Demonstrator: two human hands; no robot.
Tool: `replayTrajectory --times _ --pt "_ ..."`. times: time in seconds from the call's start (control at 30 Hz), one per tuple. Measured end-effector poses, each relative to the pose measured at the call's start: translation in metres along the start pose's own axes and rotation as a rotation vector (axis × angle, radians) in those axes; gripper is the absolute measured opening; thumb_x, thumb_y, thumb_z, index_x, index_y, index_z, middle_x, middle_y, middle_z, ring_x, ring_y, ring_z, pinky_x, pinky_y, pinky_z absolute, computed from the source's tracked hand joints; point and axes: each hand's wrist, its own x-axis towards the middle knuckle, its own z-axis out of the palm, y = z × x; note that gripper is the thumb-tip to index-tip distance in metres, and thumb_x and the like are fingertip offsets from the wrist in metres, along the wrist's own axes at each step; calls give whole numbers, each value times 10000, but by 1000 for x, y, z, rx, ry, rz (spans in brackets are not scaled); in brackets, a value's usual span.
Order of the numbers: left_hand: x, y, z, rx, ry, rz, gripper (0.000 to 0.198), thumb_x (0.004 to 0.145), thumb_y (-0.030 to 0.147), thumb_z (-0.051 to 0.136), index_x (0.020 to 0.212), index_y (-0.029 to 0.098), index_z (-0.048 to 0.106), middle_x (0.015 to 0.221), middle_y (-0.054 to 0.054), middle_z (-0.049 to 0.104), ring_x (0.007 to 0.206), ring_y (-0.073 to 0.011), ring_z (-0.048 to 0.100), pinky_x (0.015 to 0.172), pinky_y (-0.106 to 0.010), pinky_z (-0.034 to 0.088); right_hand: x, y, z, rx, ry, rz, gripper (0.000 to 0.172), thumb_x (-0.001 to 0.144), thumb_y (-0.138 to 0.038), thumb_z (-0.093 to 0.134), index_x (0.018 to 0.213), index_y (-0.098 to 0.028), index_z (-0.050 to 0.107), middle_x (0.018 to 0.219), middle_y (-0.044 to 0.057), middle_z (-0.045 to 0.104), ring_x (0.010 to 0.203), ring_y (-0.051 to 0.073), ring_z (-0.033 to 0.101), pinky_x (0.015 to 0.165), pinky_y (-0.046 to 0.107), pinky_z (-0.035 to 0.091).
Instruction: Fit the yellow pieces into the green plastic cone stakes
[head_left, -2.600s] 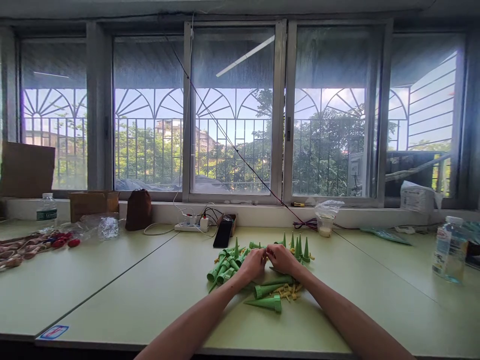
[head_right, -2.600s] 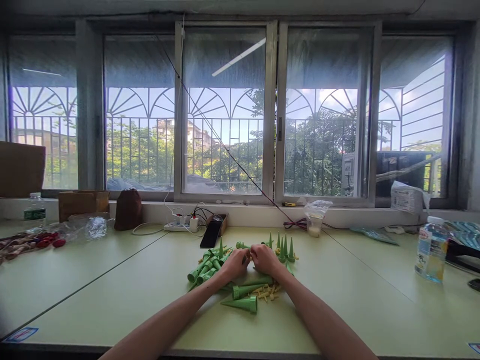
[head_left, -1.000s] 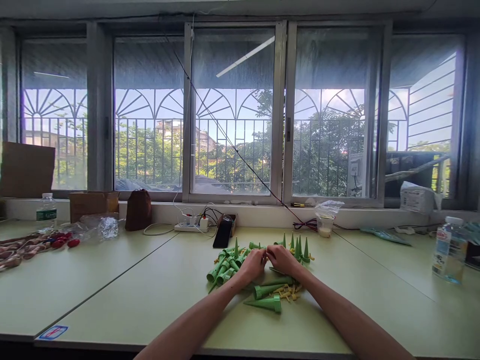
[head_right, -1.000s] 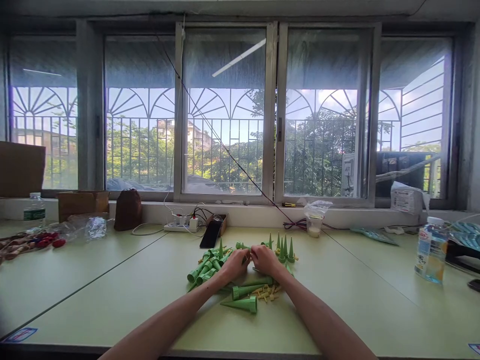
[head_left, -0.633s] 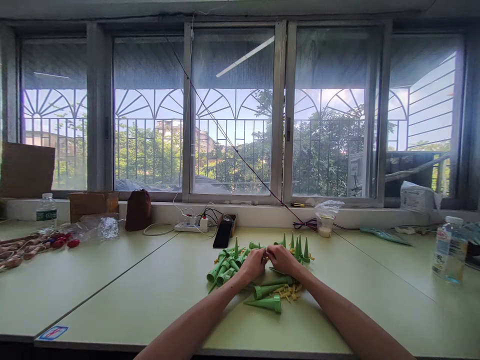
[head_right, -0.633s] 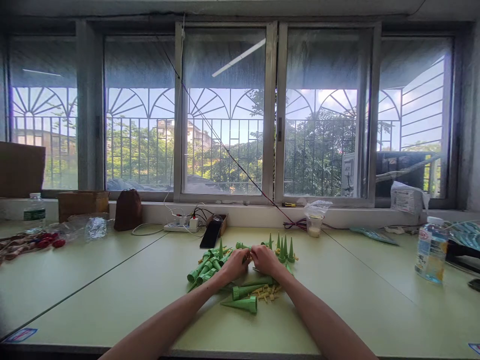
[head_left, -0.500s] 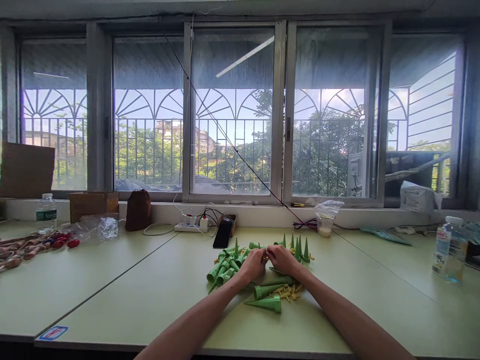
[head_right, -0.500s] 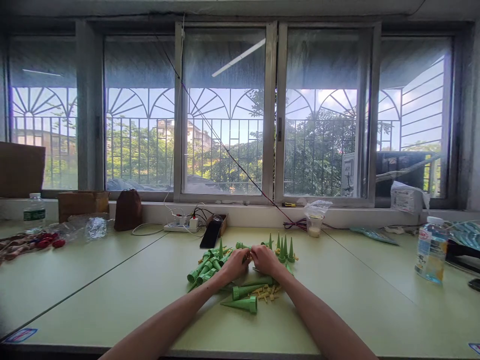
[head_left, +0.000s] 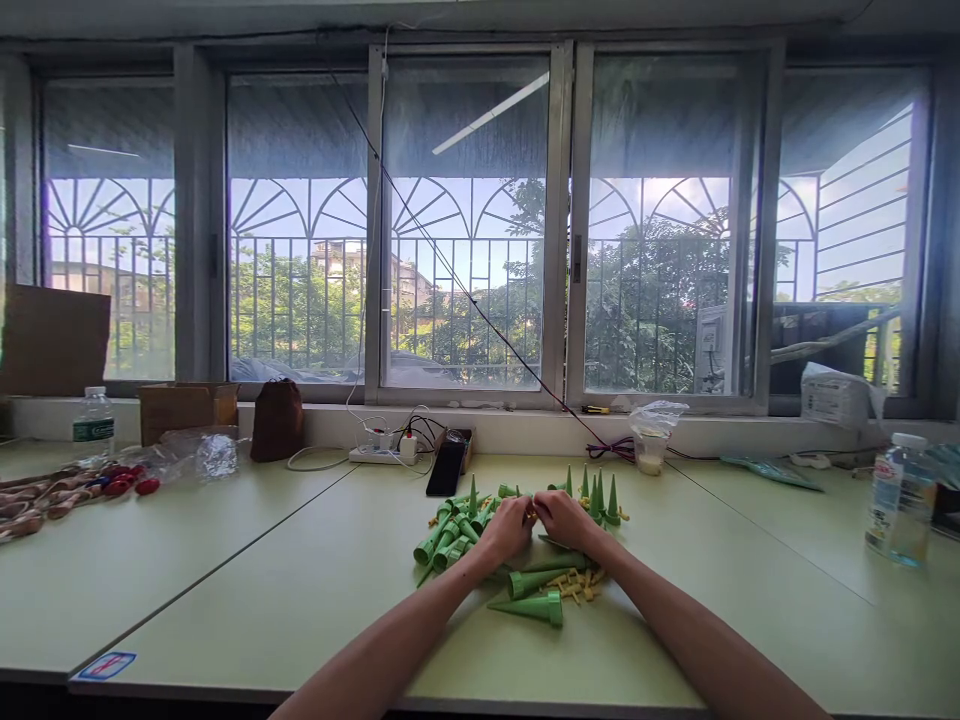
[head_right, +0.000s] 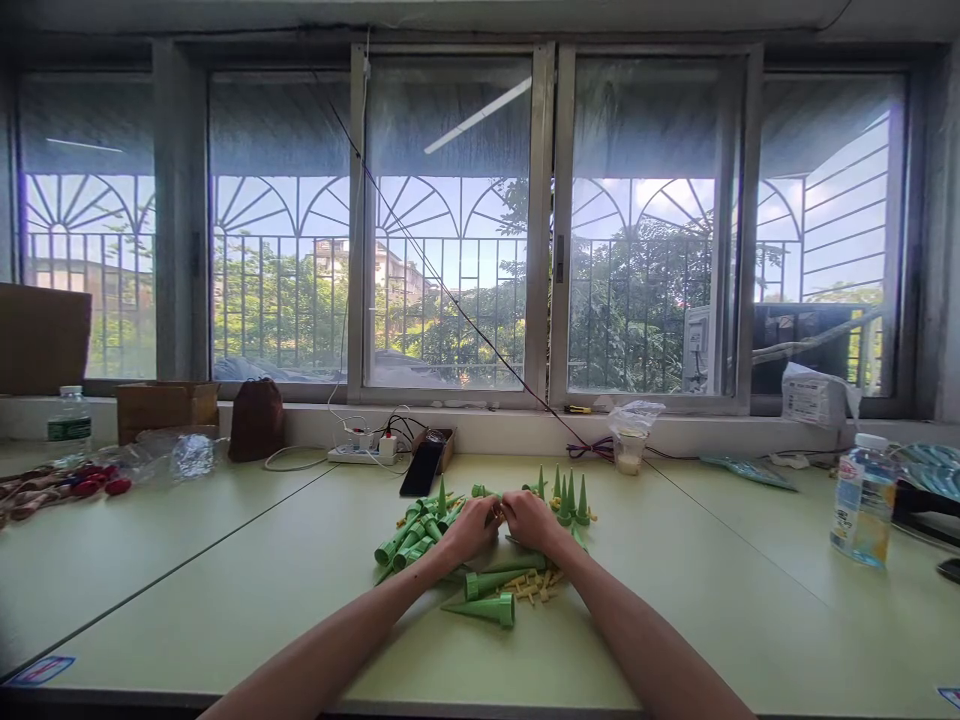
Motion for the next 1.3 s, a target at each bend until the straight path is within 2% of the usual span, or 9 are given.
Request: replayTrajectory --times 0.43,0.8,1.3 --pt "-3 4 -4 21 -22 -4 154 850 180 486 920 156 621 930 -88 671 916 -211 601 776 -282 399 0 1 0 22 -9 -13 230 927 -180 436 767 -156 600 765 62 649 691 135 556 602 229 276" --pt "-1 -1 -1 31 -39 -14 156 807 164 513 934 164 603 980 -89 672 948 -212 598 801 -282 397 0 -1 -2 8 6 -18 240 931 -181 437 754 -159 598 758 53 650 680 129 551 599 231 267" --pt "-1 1 -2 24 -46 -23 138 812 153 505 909 166 602 954 -87 665 921 -208 600 784 -274 398 -1 -7 -8 -7 -29 17 250 935 -183 435 758 -150 609 770 62 658 691 135 558 604 234 270"
